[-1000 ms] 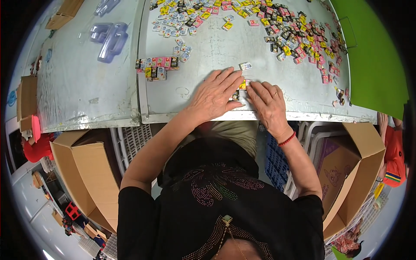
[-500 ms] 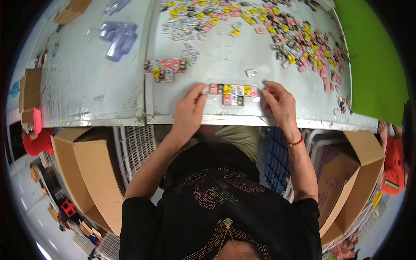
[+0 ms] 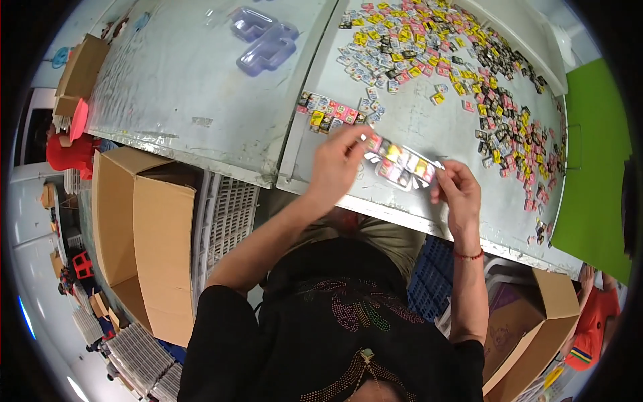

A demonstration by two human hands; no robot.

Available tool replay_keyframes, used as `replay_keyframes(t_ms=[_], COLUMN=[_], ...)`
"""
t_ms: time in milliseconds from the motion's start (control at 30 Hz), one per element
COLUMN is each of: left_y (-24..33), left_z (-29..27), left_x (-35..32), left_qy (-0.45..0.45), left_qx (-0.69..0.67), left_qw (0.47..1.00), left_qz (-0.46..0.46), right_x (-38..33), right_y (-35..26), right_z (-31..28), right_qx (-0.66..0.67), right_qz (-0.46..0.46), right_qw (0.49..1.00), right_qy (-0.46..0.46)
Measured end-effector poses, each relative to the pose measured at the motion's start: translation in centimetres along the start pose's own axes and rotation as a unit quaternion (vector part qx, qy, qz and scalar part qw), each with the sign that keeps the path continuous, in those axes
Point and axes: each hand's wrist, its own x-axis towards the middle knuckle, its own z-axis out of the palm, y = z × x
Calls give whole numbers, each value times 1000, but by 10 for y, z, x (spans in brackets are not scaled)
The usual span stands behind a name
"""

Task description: The recorder sorts small colorful items into plastic trays and then packs the completed trays into a large cardboard box.

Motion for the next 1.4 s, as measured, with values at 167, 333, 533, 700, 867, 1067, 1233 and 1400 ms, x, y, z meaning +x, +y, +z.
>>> replay_keyframes(t_ms=[167,333,533,700,867,1067,1233,1400], left_y=[-34,-50,-58,-42,-35,-69,-65,-53], left_z=[-65,-88,-93,-97,-122,-148,-155,-159], left_x=[49,72,69,72,128,178,180,183], left_qy=[82,94,103,136,168,25,-5,-25], left_qx=[46,126,132,179,274,498,397,331], left_qw=[995,988,985,969,905,841,914,942], left_qz=[17,8,38,98,279,209,89,37], right_x=[44,71,73,59,29,12,13,16], right_y=[-9,4,5,1,21,42,49,47], right_z=[78,115,119,112,81,79,75,74], right_qx=[42,17,-10,-51,-139,-113,-86,-80], right_qz=[-15,-15,-9,-62,-42,-87,-84,-85], right_qw=[998,998,999,997,989,990,993,993], right_qy=[-45,-51,-44,-11,-8,-5,-5,-8])
